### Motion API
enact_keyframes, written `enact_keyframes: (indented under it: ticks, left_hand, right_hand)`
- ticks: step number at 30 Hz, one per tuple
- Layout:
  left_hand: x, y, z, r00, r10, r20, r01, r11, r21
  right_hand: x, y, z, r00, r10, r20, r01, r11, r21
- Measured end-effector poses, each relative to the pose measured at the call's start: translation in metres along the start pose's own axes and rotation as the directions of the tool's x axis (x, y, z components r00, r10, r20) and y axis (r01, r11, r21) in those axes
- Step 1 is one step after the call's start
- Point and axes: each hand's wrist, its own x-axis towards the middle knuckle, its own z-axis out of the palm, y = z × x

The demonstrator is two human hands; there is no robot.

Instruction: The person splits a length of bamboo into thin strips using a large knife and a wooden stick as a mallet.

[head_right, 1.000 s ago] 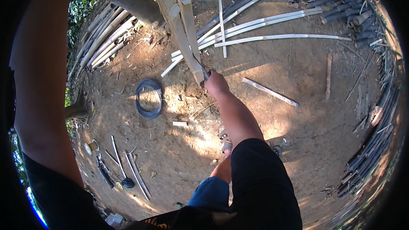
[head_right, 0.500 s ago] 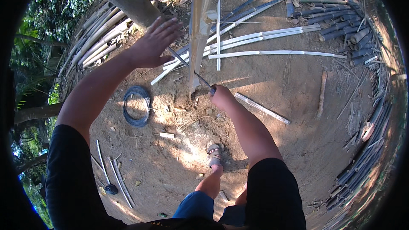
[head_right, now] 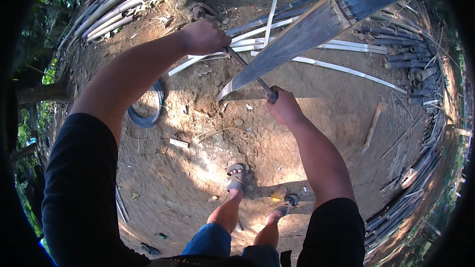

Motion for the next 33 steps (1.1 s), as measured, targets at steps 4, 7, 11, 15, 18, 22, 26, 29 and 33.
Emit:
enact_keyframes:
  ticks: [4,7,11,15,18,22,26,29,33]
  left_hand:
    - [-0.007,-0.009,0.013,0.999,-0.044,-0.032,0.044,0.999,-0.003]
    - [-0.012,-0.011,0.015,0.996,-0.035,-0.087,0.036,0.999,0.005]
    - [-0.016,-0.02,0.03,0.983,-0.029,-0.181,0.028,1.0,-0.008]
    - [-0.024,-0.02,0.033,0.973,-0.079,-0.215,0.096,0.993,0.069]
    - [-0.03,-0.021,0.031,0.968,-0.061,-0.242,0.073,0.997,0.04]
    - [-0.032,-0.02,0.034,0.969,-0.087,-0.231,0.102,0.993,0.055]
    - [-0.033,-0.022,0.04,0.963,-0.099,-0.251,0.11,0.993,0.032]
    - [-0.036,-0.015,0.026,0.962,-0.199,-0.189,0.207,0.978,0.025]
    - [-0.049,0.013,0.053,0.614,-0.563,-0.554,0.517,0.817,-0.256]
  right_hand:
    - [0.016,-0.003,-0.002,0.998,-0.052,-0.016,0.051,0.995,-0.085]
    - [0.017,-0.016,-0.006,0.999,-0.036,-0.027,0.033,0.994,-0.105]
    - [0.026,-0.012,-0.007,0.996,-0.085,-0.019,0.08,0.984,-0.16]
    - [0.03,-0.022,-0.008,0.992,-0.116,-0.047,0.109,0.984,-0.14]
    - [0.027,-0.032,-0.009,0.995,-0.096,-0.029,0.091,0.986,-0.136]
    - [0.028,-0.032,-0.007,0.996,-0.089,-0.02,0.084,0.98,-0.178]
    - [0.03,-0.033,-0.009,0.994,-0.109,0.003,0.107,0.967,-0.232]
    - [0.025,-0.034,-0.007,0.995,-0.069,0.068,0.079,0.983,-0.163]
    - [0.01,-0.074,0.012,0.986,0.067,0.151,-0.079,0.994,0.076]
